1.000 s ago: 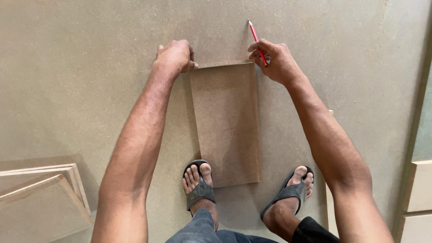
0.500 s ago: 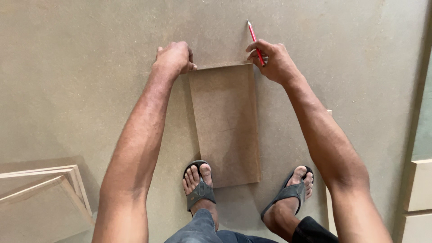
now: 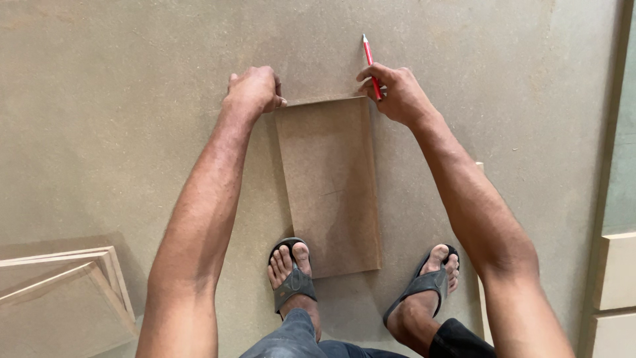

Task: The person marks lines on wood panels using a pencil.

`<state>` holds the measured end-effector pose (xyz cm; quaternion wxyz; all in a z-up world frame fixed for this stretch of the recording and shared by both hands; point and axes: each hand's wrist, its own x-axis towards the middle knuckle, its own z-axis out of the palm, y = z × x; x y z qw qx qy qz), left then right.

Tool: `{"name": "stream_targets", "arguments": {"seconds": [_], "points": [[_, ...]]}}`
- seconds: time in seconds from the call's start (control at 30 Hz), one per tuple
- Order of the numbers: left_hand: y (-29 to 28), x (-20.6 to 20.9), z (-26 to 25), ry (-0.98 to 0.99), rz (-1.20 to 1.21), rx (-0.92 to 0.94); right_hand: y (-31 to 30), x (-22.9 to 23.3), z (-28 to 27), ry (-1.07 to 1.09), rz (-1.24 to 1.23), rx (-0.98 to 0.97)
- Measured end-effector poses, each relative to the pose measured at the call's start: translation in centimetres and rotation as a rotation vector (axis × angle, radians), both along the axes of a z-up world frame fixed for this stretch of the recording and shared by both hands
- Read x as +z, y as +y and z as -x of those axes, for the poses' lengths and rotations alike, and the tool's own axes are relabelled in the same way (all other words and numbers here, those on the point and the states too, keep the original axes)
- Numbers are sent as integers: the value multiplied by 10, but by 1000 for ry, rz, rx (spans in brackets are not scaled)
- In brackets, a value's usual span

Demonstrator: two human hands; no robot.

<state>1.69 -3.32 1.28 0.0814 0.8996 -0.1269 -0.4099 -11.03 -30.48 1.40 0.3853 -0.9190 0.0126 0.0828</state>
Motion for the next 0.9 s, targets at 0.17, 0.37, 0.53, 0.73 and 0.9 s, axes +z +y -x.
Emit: {"name": "stream_targets", "arguments": {"seconds": [0.17,0.37,0.53,0.73,0.9], "points": [[3,-5,-2,-47,20,-32,-1,1,0,-51,-24,-7],[4,-11,-5,-55,19,-58,-4,-4,-2,-138,72,44],[3,-13,-4,-44,6,-33,-8,-8,0,-173,55,52],[3,-13,-5,-35,15,-47,-6,-8,-1,-65,124,17],[3,-11,-8,-27,7,-71,-5,-4,-4,14,137,-11]]}}
